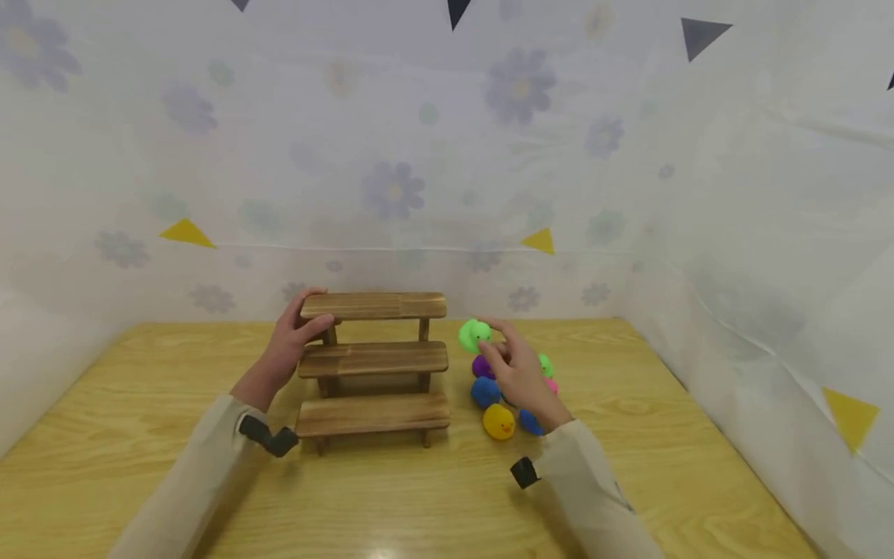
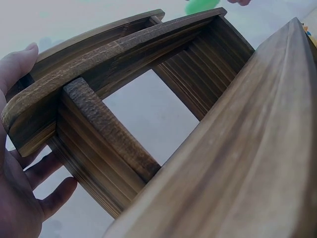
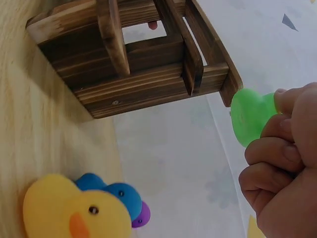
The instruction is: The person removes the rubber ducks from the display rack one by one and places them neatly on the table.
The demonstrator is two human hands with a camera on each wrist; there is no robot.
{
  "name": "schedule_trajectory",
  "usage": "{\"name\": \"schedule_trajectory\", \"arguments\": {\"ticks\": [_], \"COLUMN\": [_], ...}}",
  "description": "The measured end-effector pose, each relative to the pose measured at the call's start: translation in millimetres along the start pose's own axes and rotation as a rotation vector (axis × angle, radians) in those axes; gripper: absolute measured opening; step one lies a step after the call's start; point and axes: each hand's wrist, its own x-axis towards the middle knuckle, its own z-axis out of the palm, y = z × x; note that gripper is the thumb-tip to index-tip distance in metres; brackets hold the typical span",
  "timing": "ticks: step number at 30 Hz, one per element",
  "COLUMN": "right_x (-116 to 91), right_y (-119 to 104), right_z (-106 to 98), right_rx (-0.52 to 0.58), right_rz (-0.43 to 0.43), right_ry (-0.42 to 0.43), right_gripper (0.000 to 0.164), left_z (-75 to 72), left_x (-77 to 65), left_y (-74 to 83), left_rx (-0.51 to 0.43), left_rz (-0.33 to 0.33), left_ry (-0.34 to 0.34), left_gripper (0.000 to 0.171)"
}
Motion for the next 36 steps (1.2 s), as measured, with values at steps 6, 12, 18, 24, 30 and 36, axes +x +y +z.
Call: {"name": "schedule_trajectory", "arguments": {"ticks": [6, 12, 18, 24, 30, 36], "right_x": [-16, -24, -30, -38, -43, -54], "right_y": [11, 20, 24, 24, 27, 41], "right_z": [-12, -33, -62, -92, -110, -121], "right_rx": [-0.076, -0.193, -0.264, -0.251, -0.23, -0.208], "right_rz": [0.032, 0.073, 0.098, 0.181, 0.196, 0.247], "right_ry": [0.003, 0.034, -0.012, -0.106, -0.204, -0.316], "right_gripper": [0.04, 0.039, 0.038, 0.038, 0.035, 0.03], "left_z": [2.0, 1.4, 1.0, 0.9, -0.2, 1.0], "left_x": [1.3, 2.5, 1.6, 1.9, 1.8, 0.1], "left_y": [-2.4, -2.9, -3.6, -1.0, -0.3, -1.1], "left_rx": [-0.01, -0.007, -0.006, -0.007, 0.004, 0.013], "left_rz": [-0.014, -0.003, 0.0, 0.004, 0.009, -0.005], "left_ry": [-0.007, -0.014, -0.014, -0.012, -0.017, -0.024], "left_gripper": [0.051, 0.051, 0.05, 0.05, 0.051, 0.051]}}
